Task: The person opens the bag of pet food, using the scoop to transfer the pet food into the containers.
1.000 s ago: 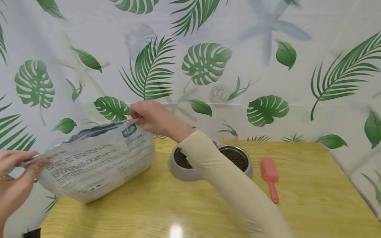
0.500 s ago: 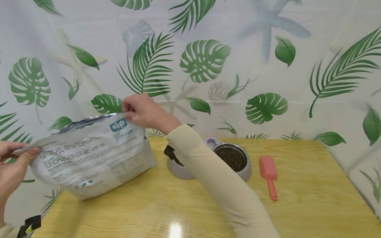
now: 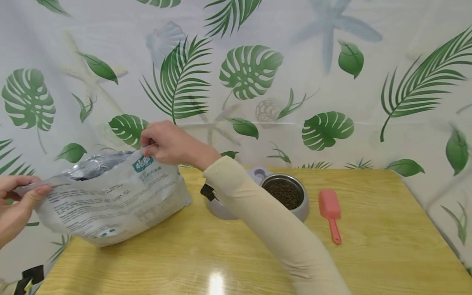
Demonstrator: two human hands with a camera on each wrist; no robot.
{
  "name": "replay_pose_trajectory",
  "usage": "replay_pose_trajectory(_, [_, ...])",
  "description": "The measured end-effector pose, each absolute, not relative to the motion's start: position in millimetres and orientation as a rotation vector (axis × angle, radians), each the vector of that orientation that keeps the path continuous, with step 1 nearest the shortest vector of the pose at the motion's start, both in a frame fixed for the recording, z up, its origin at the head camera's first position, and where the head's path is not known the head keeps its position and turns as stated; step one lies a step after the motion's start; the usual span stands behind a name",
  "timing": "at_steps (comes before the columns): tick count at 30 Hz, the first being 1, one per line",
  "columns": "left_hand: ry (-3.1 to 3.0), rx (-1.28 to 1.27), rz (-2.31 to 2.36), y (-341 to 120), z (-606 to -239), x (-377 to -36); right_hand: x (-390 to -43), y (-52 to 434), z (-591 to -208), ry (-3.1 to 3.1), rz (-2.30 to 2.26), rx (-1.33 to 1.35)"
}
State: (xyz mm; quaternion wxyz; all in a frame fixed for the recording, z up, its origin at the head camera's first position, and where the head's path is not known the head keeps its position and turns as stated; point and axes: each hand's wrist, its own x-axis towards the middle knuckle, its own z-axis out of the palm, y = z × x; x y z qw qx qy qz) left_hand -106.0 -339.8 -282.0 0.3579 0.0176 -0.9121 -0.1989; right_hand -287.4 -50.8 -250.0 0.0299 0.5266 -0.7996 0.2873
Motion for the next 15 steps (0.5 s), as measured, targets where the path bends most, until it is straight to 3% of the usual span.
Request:
replay_pose_trajectory(11, [-2.556,-0.003,-0.511,-331,-269,-106,-278,-52,-243,-2.615,0.696,1.689])
replay_pose_trajectory(15, [-2.512,-0.081,-0.492,-328,-270,-109,-273,-56,-247,-2.548,0.819,1.673])
